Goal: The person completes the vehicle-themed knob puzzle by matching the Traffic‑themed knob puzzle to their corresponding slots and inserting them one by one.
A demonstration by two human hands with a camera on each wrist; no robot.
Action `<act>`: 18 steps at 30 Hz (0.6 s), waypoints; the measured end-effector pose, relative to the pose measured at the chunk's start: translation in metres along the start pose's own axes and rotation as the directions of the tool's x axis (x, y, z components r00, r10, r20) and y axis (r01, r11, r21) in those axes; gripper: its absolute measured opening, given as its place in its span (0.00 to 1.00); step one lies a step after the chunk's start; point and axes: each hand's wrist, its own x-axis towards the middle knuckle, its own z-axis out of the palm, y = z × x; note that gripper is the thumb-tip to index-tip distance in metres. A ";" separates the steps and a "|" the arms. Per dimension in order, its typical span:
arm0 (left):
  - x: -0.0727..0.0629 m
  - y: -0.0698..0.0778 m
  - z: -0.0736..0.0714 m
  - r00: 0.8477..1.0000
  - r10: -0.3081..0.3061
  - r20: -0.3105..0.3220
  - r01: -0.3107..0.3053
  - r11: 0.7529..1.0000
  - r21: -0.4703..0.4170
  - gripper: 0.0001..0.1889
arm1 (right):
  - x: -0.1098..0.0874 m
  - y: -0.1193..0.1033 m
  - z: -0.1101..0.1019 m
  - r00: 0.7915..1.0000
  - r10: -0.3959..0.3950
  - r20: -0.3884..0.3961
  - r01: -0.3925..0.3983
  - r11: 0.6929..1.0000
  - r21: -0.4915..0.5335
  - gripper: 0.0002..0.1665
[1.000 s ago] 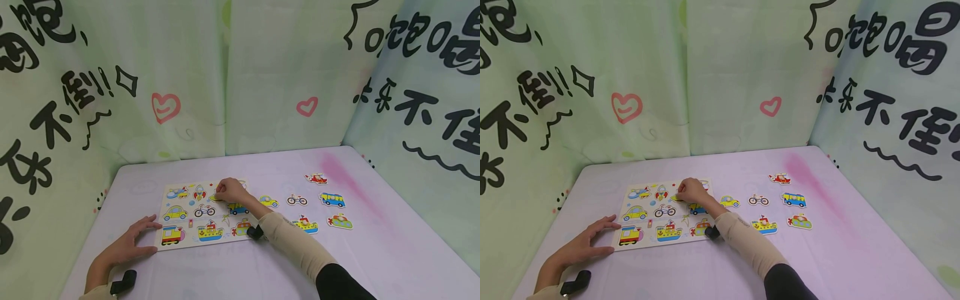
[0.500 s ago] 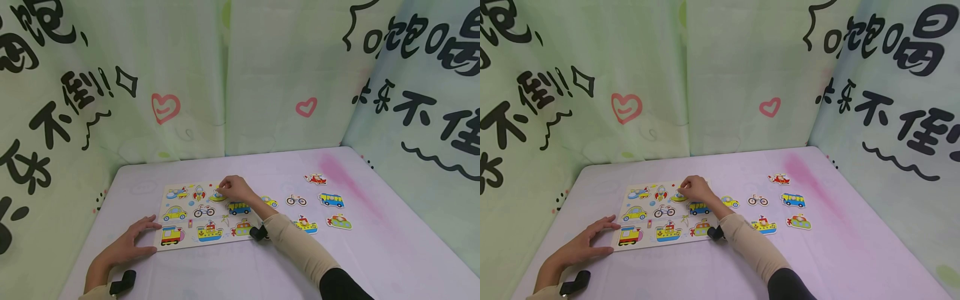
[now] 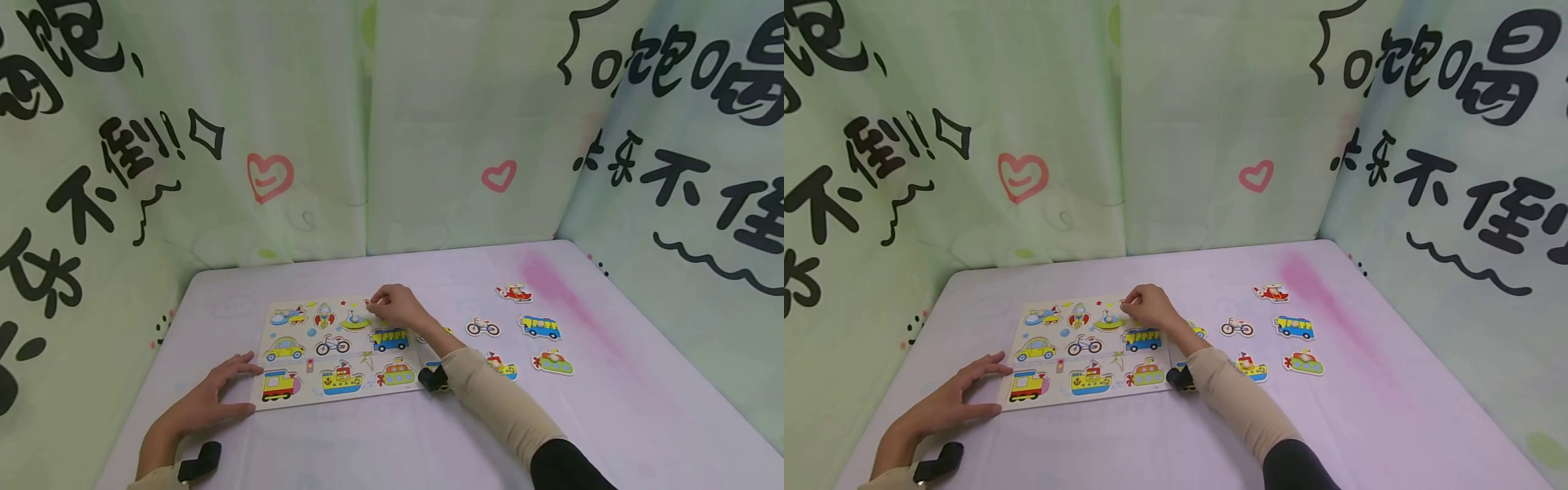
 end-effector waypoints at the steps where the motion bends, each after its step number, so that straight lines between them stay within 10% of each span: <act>1: 0.000 0.000 0.000 1.000 0.001 -0.002 -0.001 1.000 0.000 0.31 | 0.000 0.001 -0.001 1.000 0.003 -0.003 -0.003 1.000 0.004 0.13; 18: 0.001 -0.001 -0.001 1.000 0.014 -0.006 -0.014 1.000 -0.012 0.30 | -0.003 0.028 -0.031 0.994 0.075 -0.079 -0.075 0.997 0.002 0.15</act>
